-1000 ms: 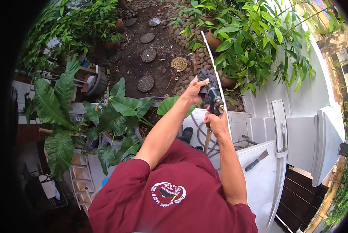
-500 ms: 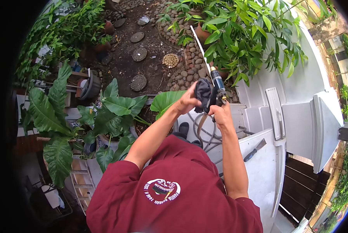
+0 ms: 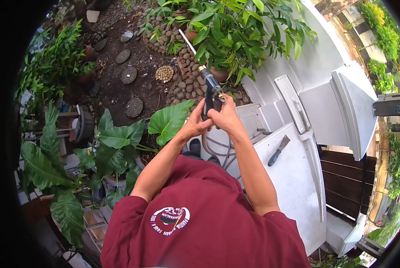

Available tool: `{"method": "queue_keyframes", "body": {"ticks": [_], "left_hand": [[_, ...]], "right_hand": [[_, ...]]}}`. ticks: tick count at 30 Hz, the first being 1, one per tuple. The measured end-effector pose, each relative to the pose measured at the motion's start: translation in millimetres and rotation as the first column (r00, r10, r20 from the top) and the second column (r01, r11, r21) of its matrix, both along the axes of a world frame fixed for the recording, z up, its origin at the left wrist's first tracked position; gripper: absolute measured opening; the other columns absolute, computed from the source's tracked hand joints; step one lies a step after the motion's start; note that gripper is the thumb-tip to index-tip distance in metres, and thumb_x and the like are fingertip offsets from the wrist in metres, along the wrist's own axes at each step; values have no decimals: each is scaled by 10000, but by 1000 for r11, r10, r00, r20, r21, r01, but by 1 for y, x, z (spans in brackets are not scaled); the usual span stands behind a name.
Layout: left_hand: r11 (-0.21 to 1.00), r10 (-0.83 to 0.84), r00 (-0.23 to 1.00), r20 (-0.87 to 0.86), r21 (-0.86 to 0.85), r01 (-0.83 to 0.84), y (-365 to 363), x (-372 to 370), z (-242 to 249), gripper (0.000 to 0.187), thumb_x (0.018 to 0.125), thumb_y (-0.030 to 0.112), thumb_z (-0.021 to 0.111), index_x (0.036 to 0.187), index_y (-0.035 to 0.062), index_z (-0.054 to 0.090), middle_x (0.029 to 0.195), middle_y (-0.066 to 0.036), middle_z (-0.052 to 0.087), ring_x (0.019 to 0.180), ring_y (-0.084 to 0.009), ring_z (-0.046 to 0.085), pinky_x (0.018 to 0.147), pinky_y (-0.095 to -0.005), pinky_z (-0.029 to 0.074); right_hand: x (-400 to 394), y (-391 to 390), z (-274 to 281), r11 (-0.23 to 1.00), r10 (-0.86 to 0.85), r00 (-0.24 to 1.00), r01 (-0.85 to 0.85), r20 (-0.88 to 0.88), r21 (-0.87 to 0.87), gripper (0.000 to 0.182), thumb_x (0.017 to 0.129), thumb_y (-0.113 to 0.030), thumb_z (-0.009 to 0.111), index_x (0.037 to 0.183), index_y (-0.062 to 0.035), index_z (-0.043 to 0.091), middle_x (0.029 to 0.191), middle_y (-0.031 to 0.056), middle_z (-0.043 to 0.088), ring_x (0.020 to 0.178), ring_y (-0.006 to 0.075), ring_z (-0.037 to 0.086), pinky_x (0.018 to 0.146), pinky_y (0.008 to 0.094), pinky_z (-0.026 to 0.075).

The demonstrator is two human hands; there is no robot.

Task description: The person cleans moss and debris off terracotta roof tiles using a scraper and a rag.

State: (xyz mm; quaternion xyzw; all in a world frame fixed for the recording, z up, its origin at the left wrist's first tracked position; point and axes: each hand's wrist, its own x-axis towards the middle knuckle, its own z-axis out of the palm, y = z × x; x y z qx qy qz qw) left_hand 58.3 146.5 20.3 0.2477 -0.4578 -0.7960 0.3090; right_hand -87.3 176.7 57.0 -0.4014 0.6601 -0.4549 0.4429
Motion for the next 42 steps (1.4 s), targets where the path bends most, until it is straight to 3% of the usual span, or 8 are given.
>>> {"method": "queue_keyframes", "body": {"ticks": [4, 7, 8, 11, 18, 23, 29, 42], "left_hand": [[997, -3, 995, 102, -72, 10, 2, 2, 6, 782, 802, 37, 665, 1479, 119, 285, 870, 8, 553, 633, -59, 496, 536, -224, 427], [994, -1, 989, 150, -112, 18, 3, 5, 10, 774, 808, 18, 665, 1477, 102, 284, 903, 10, 547, 657, -61, 497, 566, -230, 433], [993, -2, 984, 176, -117, 23, 4, 6, 13, 769, 815, 12, 668, 1476, 97, 284, 943, 5, 558, 689, -62, 505, 593, -231, 443], [985, 18, 972, 236, -171, 23, 5, 5, 8, 764, 820, 2, 674, 1472, 68, 282, 1037, -18, 570, 773, -76, 530, 661, -237, 469], [833, 228, 924, 306, -553, -22, 10, -2, -10, 750, 796, 22, 695, 1442, 1, 316, 1228, -109, 544, 1054, -170, 562, 893, -294, 475], [860, 206, 904, 374, -510, 15, 15, -3, -9, 763, 779, 33, 704, 1436, -10, 319, 1228, -129, 548, 1078, -183, 557, 922, -310, 464], [919, 165, 914, 371, -394, -6, 19, -2, 12, 767, 776, 48, 689, 1445, -20, 320, 1251, -165, 493, 1087, -230, 532, 900, -303, 460], [901, 201, 910, 361, -433, -27, 22, 2, -3, 782, 753, 69, 716, 1429, -33, 336, 1300, -197, 488, 1196, -306, 499, 1037, -358, 388]], "right_hand": [[-5, 8, 16, 949, -95, 988, 52, -125, -311, 563, 790, -254, 766, 1218, 53, 568, 990, 104, 600, 743, 163, 591, 699, 245, 483], [-12, 14, 36, 962, -143, 982, 167, 120, -216, 298, 912, -250, 683, 1040, 19, 673, 802, 17, 594, 683, 75, 522, 621, 207, 422], [-12, 15, 41, 963, -175, 985, 171, -2, -209, 241, 966, -191, 611, 870, 9, 706, 675, -26, 540, 639, 25, 456, 567, 191, 366], [-16, 21, 58, 993, -97, 964, 78, -247, -88, 239, 947, -189, 634, 847, 15, 708, 690, 2, 577, 602, 41, 474, 526, 223, 370], [-20, 27, 52, 938, -191, 903, 53, -385, -342, 178, 864, -153, 689, 803, 12, 712, 718, 82, 642, 559, 160, 554, 512, 303, 416], [-22, 29, 54, 950, -181, 727, -46, -663, -310, 160, 845, -138, 708, 868, 19, 725, 781, 103, 683, 689, 160, 638, 628, 293, 504], [-25, 30, 58, 955, -178, 936, 91, -304, -281, 158, 824, -148, 714, 803, 9, 714, 729, 105, 655, 632, 196, 639, 564, 317, 488], [-13, 34, 50, 953, -221, 907, 122, -358, -278, 149, 842, -140, 705, 860, 9, 708, 804, 100, 667, 704, 175, 641, 573, 279, 496]]}}
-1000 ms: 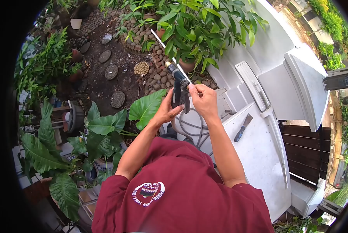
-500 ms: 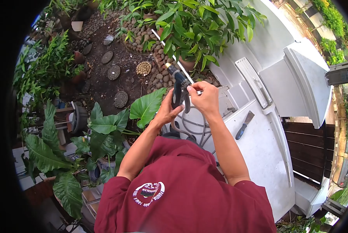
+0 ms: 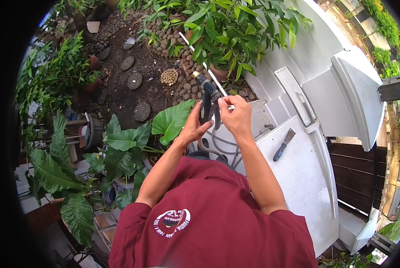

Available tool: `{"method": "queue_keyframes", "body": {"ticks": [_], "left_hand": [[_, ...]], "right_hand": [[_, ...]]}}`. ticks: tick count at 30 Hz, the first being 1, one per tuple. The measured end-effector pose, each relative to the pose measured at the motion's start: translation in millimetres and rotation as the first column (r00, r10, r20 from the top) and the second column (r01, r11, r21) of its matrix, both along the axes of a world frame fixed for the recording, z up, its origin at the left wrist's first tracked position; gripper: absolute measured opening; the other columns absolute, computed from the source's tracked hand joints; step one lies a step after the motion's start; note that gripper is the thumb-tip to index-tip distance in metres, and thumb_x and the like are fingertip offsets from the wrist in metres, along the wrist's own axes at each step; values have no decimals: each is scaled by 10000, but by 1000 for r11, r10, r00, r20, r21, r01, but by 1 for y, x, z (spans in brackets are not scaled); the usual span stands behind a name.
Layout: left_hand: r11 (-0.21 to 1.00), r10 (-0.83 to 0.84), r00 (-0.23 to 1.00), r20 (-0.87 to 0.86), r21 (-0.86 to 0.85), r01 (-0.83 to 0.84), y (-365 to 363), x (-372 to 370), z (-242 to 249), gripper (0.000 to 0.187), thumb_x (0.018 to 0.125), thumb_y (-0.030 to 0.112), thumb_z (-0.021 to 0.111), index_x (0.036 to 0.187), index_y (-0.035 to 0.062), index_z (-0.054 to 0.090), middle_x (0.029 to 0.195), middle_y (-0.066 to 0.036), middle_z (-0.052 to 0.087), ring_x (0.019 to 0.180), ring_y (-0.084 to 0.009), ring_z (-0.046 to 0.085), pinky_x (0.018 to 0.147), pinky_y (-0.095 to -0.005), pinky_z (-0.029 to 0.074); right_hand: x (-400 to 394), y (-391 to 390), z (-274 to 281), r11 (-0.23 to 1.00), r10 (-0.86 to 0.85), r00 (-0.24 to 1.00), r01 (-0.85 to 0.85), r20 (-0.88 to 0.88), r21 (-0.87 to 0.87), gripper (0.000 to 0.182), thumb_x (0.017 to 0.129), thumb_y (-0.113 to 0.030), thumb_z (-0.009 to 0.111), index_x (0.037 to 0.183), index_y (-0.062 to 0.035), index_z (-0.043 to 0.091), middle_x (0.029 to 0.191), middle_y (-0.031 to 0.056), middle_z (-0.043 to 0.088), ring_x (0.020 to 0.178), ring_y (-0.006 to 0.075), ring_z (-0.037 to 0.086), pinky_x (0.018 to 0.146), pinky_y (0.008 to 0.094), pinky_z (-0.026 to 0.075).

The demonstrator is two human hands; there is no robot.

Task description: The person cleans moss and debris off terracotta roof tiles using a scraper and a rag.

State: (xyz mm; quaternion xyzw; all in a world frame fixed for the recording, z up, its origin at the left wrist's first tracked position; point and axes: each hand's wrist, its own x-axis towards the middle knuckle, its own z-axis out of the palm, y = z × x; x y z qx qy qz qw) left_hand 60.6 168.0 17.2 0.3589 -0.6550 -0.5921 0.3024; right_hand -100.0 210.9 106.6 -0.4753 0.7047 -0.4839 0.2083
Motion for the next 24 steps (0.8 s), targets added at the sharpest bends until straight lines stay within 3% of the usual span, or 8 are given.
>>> {"method": "queue_keyframes", "body": {"ticks": [3, 6, 12, 15, 18, 21, 24], "left_hand": [[999, -9, 1000, -19, 32, 9, 1, 1, -2, 785, 750, 71, 718, 1429, -32, 337, 1299, -196, 492, 1193, -302, 503, 1028, -356, 398], [999, -3, 1000, 10, 42, 3, 0, 4, 6, 785, 749, 71, 717, 1429, -31, 338, 1297, -195, 495, 1183, -295, 511, 1021, -354, 405], [1000, 14, 1000, -20, -14, -14, 0, 8, 1, 777, 752, 51, 710, 1429, -27, 338, 1277, -171, 513, 1149, -241, 531, 982, -332, 434], [992, -4, 1000, -13, 128, 6, 1, 12, 13, 782, 785, 17, 697, 1457, -15, 297, 1212, -105, 554, 1062, -148, 541, 915, -268, 443], [997, -1, 999, -41, 79, 4, -1, 13, 10, 769, 787, 19, 690, 1452, -10, 305, 1207, -96, 555, 1054, -143, 540, 911, -262, 441], [989, 1, 1000, -21, 148, 2, 1, 14, 18, 773, 764, 18, 693, 1441, -23, 320, 1242, -134, 535, 1083, -174, 539, 935, -286, 451], [999, 2, 999, -46, 40, 0, 1, 15, 7, 782, 763, 13, 692, 1446, -24, 312, 1255, -137, 531, 1088, -177, 540, 953, -287, 441]], "right_hand": [[1, 0, -3, 1000, -11, 997, 12, -82, 13, 162, 842, -157, 709, 856, 5, 710, 822, 101, 672, 727, 183, 646, 583, 279, 494], [4, 0, 2, 1000, -26, 995, 24, 101, 18, 165, 832, -159, 717, 853, 5, 710, 836, 103, 673, 715, 194, 644, 593, 281, 489], [7, -1, -8, 1000, -4, 997, 2, -73, -28, 154, 836, -154, 711, 861, -2, 724, 836, 93, 675, 722, 174, 643, 589, 272, 478], [11, -2, 2, 1000, 7, 988, -7, 156, -1, 150, 832, -149, 712, 842, 1, 719, 839, 91, 673, 711, 167, 640, 596, 267, 474], [13, -3, 5, 998, -27, 990, 19, 138, 63, 144, 828, -141, 713, 841, 2, 718, 841, 86, 672, 699, 157, 638, 609, 267, 474], [11, -4, -7, 999, -2, 1000, 2, -4, -53, 156, 828, -152, 720, 833, 4, 715, 836, 81, 672, 681, 142, 627, 609, 271, 475], [9, -3, -5, 999, 31, 965, -33, 259, 4, 138, 833, -147, 716, 836, -9, 719, 828, 77, 671, 676, 153, 619, 609, 276, 474]]}}
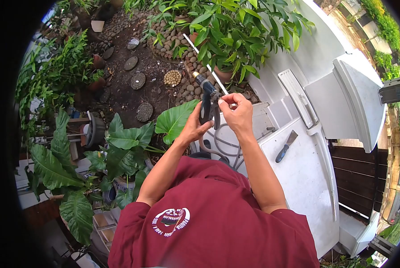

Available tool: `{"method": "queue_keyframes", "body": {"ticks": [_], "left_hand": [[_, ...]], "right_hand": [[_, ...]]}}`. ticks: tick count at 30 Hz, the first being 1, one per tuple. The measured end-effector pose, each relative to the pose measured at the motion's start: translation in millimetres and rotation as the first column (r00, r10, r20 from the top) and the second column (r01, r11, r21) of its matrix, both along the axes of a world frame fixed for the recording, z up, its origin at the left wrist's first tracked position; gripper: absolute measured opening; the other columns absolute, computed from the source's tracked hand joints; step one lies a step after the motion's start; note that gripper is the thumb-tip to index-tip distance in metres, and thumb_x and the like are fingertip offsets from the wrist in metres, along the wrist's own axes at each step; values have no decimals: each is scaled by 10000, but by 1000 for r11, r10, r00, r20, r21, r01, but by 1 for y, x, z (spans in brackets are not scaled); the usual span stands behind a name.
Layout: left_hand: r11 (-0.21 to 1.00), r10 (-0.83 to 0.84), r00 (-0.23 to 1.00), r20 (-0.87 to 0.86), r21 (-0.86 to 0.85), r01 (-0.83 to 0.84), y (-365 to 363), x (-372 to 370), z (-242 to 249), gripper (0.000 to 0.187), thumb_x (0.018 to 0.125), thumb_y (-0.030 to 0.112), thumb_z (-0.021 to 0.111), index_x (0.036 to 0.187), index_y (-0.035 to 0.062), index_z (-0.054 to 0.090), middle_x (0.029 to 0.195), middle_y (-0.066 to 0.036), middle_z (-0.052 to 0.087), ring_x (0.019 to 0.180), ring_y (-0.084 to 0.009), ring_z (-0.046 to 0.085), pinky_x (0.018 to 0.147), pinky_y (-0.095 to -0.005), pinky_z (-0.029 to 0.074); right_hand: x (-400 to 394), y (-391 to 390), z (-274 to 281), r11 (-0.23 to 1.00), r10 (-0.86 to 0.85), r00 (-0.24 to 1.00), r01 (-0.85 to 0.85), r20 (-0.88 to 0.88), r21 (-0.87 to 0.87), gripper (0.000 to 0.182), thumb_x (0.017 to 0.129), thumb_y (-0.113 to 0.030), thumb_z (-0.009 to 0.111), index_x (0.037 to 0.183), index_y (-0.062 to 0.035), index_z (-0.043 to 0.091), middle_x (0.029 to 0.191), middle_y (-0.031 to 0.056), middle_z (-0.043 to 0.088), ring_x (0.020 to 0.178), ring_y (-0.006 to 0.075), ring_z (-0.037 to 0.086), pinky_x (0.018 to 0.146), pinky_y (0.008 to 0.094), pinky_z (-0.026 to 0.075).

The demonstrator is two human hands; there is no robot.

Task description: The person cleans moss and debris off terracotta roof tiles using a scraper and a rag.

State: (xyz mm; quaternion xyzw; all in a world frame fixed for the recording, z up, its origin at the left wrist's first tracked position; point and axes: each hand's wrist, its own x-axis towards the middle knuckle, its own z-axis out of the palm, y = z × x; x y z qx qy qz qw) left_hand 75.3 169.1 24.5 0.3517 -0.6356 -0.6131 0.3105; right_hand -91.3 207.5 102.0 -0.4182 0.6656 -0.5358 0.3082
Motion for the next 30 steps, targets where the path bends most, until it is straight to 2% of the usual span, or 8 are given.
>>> {"method": "queue_keyframes", "body": {"ticks": [3, 6, 12, 15, 18, 21, 27, 30], "left_hand": [[1000, 0, 1000, -12, 17, 0, 0, 0, -1, 785, 762, 13, 692, 1447, -27, 311, 1262, -139, 533, 1099, -180, 540, 966, -289, 433], [1000, 5, 1000, 10, 4, -5, 2, 1, 2, 743, 777, 34, 692, 1430, -6, 339, 1233, -103, 544, 1098, -155, 521, 959, -285, 421], [1000, 1, 1000, -26, 25, 0, 3, 0, 3, 781, 760, 10, 693, 1447, -18, 322, 1260, -128, 539, 1110, -172, 537, 947, -279, 442], [999, 13, 1000, -25, 43, -12, 4, 1, 4, 774, 762, 13, 692, 1445, -15, 329, 1268, -128, 532, 1114, -171, 533, 945, -279, 442], [994, -3, 999, -36, 105, 7, 6, 1, 3, 765, 765, 13, 688, 1442, -17, 333, 1284, -131, 522, 1124, -178, 529, 962, -282, 434], [1000, 10, 999, -31, -17, -11, 7, 1, 3, 766, 764, 27, 693, 1442, -16, 337, 1300, -146, 510, 1152, -204, 521, 988, -298, 419], [1000, -27, 999, -21, -4, 27, 7, 3, -9, 778, 756, 51, 701, 1443, -11, 340, 1303, -175, 505, 1190, -251, 508, 1013, -322, 403], [1000, -20, 999, -32, 19, 20, 7, 3, -8, 776, 758, 42, 693, 1445, -10, 337, 1319, -169, 495, 1201, -246, 501, 1013, -322, 404]], "right_hand": [[1, 1, 1, 998, -21, 1000, 22, -18, 56, 146, 830, -152, 720, 828, -7, 708, 831, 71, 668, 680, 151, 617, 619, 279, 477], [4, 2, -3, 997, -40, 977, 24, -208, -77, 140, 836, -152, 717, 851, -13, 715, 838, 65, 670, 688, 150, 621, 618, 275, 475], [5, 6, 1, 997, -60, 996, 57, 71, 45, 116, 838, -142, 710, 856, -28, 722, 828, 66, 667, 717, 169, 621, 645, 285, 475], [6, 7, -2, 995, -69, 967, 49, -245, -86, 126, 843, -142, 704, 863, -19, 721, 823, 70, 663, 720, 168, 615, 652, 290, 472], [8, 9, -1, 989, -91, 961, 56, -262, -135, 132, 850, -140, 695, 862, -11, 719, 817, 79, 660, 701, 171, 601, 642, 287, 460], [10, 9, -5, 992, -103, 994, 104, 31, -65, 124, 840, -129, 699, 844, -7, 717, 820, 85, 657, 695, 174, 590, 639, 286, 450], [9, 12, 2, 989, -98, 951, 61, -292, -135, 144, 841, -148, 703, 845, -5, 721, 841, 79, 663, 719, 170, 611, 643, 290, 457], [7, 12, 2, 998, -59, 993, 56, -102, -37, 160, 830, -163, 722, 826, -3, 716, 830, 82, 660, 735, 182, 621, 659, 295, 462]]}}
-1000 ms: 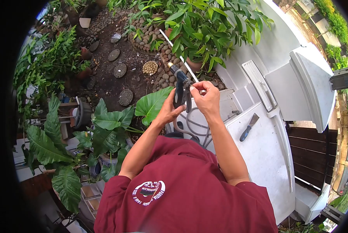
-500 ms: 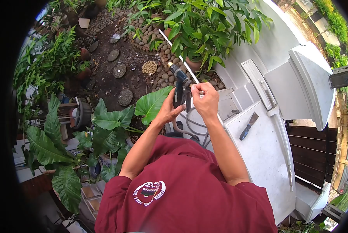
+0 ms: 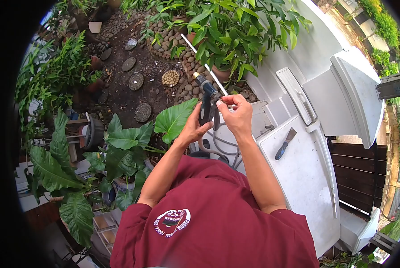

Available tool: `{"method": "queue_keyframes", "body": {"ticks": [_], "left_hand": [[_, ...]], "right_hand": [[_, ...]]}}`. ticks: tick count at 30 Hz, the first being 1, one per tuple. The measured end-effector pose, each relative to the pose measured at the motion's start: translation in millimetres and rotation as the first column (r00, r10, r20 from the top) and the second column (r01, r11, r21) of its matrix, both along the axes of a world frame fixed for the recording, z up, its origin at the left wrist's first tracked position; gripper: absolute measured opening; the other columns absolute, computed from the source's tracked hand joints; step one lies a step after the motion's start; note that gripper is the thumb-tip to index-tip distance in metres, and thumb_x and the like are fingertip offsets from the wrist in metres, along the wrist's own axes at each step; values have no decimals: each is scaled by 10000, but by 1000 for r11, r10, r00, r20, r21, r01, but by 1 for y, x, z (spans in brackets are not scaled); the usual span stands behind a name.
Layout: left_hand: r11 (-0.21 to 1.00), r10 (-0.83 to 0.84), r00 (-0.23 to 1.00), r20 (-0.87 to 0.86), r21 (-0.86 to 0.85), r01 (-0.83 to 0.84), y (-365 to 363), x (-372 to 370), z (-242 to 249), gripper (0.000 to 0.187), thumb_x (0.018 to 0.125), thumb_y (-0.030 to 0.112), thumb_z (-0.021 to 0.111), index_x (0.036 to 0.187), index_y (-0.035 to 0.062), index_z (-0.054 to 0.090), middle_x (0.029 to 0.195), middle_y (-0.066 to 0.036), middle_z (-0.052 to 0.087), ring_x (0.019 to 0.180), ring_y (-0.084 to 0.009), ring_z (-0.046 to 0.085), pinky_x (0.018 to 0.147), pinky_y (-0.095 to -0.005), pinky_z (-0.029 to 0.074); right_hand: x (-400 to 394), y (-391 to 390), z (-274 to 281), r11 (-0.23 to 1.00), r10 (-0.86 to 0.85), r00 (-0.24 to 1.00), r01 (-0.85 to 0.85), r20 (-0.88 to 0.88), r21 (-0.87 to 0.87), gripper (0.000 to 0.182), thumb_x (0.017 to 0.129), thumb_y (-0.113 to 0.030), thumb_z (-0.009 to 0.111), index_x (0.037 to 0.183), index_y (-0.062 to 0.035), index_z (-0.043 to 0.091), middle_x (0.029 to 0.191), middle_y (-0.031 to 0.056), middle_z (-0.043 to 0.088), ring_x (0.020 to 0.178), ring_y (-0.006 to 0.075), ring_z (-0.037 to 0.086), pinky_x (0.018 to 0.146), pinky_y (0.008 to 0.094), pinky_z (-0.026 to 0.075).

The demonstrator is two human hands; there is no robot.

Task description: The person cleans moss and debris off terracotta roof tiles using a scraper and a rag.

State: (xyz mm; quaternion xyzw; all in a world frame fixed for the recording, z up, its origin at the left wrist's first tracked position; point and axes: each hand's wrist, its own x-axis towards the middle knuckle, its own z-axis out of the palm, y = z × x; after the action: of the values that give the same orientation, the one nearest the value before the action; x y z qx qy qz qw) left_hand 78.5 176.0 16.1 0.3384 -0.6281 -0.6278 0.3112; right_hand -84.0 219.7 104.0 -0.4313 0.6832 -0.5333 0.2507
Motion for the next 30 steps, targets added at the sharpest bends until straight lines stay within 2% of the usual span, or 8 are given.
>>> {"method": "queue_keyframes", "body": {"ticks": [3, 6, 9, 12, 18, 24, 27, 30], "left_hand": [[999, 11, 1000, 5, 32, -11, 1, 1, 11, 781, 756, 32, 694, 1448, -11, 334, 1323, -161, 490, 1210, -233, 492, 1015, -319, 402], [1000, 9, 1000, -1, -4, -9, 1, 1, 5, 788, 756, 18, 693, 1454, -12, 328, 1335, -147, 479, 1211, -205, 485, 1014, -306, 401], [1000, -3, 1000, -19, 2, 3, 2, 0, 6, 800, 753, 10, 697, 1459, -14, 319, 1337, -139, 473, 1210, -191, 480, 1013, -296, 399], [996, -14, 1000, 19, 86, 12, 3, 2, 23, 810, 749, 8, 701, 1462, -7, 318, 1346, -141, 466, 1224, -204, 476, 1015, -302, 399], [999, -23, 999, 29, 27, 22, 4, 0, 17, 785, 748, -3, 695, 1451, 5, 345, 1324, -134, 483, 1211, -208, 479, 1029, -305, 382], [998, -21, 1000, 22, 53, 20, 4, -3, 20, 769, 750, -14, 684, 1444, 4, 353, 1309, -125, 491, 1182, -193, 485, 1017, -298, 386], [991, -28, 997, 78, 135, 17, 4, -1, 28, 758, 770, 10, 677, 1442, 1, 326, 1157, -78, 544, 970, -141, 534, 838, -273, 467], [999, -27, 999, -36, -40, 25, 3, -4, 18, 760, 769, 8, 672, 1445, 3, 325, 1202, -85, 525, 1059, -150, 520, 924, -285, 442]], "right_hand": [[0, 1, -3, 996, -14, 994, 5, 105, 84, 145, 814, -153, 732, 839, -11, 714, 830, 81, 666, 750, 189, 630, 679, 294, 469], [3, 2, -2, 999, -27, 987, 21, -158, -39, 154, 830, -164, 722, 851, -12, 715, 835, 76, 673, 747, 172, 628, 681, 289, 471], [1, 3, -1, 998, -9, 991, 2, -131, -58, 147, 844, -160, 714, 871, -16, 718, 814, 70, 668, 728, 173, 623, 681, 293, 473], [-2, 2, -9, 1000, 7, 946, -10, 323, 7, 145, 826, -163, 726, 861, -23, 710, 809, 64, 659, 744, 176, 624, 704, 308, 474], [-2, 5, -2, 1000, -21, 993, 18, -113, -23, 167, 840, -168, 712, 918, -21, 710, 841, 58, 680, 784, 138, 626, 728, 296, 469], [-2, 2, -9, 997, -66, 985, 61, 162, 37, 158, 829, -154, 716, 880, -5, 702, 805, 81, 666, 772, 213, 637, 723, 332, 485], [0, 5, -5, 1000, -19, 975, 21, -220, 8, 162, 837, -151, 708, 869, 8, 702, 822, 105, 669, 789, 250, 647, 733, 344, 496], [3, 7, -3, 991, -63, 961, 30, -268, -128, 156, 833, -144, 710, 876, 6, 713, 842, 124, 668, 782, 270, 649, 727, 346, 497]]}}
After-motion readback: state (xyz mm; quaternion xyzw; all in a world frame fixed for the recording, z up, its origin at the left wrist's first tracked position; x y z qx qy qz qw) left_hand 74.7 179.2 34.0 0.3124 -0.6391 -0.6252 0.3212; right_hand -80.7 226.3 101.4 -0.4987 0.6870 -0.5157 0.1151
